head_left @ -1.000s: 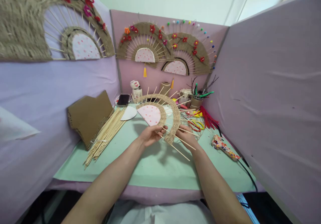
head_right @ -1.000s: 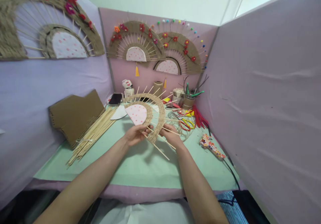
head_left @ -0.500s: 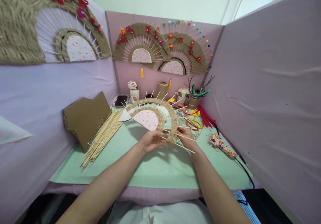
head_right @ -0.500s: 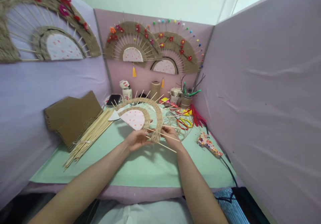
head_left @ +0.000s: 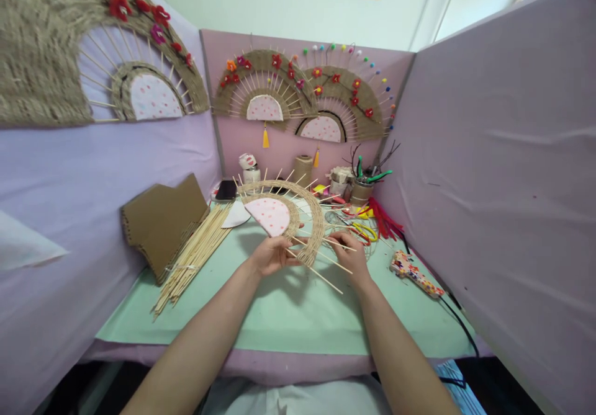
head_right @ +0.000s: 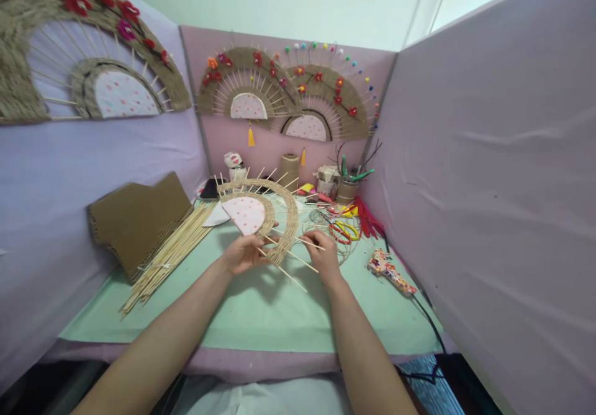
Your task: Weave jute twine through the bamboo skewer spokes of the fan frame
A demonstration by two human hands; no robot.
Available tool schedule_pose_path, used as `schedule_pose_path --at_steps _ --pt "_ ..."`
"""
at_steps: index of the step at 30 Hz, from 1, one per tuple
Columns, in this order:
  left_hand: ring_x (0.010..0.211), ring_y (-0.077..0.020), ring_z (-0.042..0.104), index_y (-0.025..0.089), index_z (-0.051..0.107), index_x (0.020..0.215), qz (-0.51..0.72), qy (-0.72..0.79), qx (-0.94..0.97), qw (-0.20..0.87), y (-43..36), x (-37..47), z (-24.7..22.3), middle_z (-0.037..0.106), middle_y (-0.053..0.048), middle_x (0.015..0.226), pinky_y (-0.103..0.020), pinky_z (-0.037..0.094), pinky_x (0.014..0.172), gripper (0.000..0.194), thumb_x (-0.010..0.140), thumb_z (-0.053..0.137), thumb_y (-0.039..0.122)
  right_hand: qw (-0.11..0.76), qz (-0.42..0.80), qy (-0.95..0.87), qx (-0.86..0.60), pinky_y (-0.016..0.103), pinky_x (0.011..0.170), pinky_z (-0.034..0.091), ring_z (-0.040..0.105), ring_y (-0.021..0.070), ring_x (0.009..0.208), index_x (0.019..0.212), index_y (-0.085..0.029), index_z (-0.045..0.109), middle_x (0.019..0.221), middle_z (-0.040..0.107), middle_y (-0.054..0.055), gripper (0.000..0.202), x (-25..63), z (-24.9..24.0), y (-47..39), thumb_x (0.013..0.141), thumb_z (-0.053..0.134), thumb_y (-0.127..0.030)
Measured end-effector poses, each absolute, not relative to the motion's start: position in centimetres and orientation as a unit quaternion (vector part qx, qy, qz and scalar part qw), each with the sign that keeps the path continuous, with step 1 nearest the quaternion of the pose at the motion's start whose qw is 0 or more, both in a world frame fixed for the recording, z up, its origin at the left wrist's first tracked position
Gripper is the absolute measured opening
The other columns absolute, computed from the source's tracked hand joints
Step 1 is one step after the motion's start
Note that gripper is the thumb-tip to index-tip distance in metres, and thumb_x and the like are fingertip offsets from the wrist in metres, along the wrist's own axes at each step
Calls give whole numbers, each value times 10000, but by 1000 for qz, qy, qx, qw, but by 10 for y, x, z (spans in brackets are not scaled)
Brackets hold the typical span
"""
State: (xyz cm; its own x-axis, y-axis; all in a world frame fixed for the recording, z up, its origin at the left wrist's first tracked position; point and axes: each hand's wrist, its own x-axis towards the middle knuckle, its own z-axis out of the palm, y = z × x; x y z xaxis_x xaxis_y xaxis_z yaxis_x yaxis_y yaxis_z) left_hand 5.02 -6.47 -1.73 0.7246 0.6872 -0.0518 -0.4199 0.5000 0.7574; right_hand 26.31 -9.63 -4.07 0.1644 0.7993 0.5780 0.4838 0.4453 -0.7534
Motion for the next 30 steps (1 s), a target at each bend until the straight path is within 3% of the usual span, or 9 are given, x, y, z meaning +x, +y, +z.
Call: schedule_pose_path --at_steps 11,20,30 --pt "762 -198 671 156 454 1274 381 221 336 833 -59 47 -17 676 -88 993 -318 554 645 609 678 465 29 611 120 -566 -541 247 485 314 392 116 504 627 -172 578 529 479 -10 313 264 -40 -99 741 581 -463" --pt "767 -217 672 167 421 1293 374 243 367 816 -60 47 -13 669 -93 1010 -373 556 667 635 676 480 28 646 61 -539 -538 265 573 382 475 140 595 719 -170 592 643 557 10 248 269 -37 -99 766 576 -413" --pt "724 -211 674 173 445 1272 312 233 440 809 -53 29 -14 648 -115 1071 -349 554 630 613 676 493 38 653 -48 -557 -512 288 645 414 505 158 692 775 -186 582 738 566 35 158 276 -35 -100 818 534 -330"
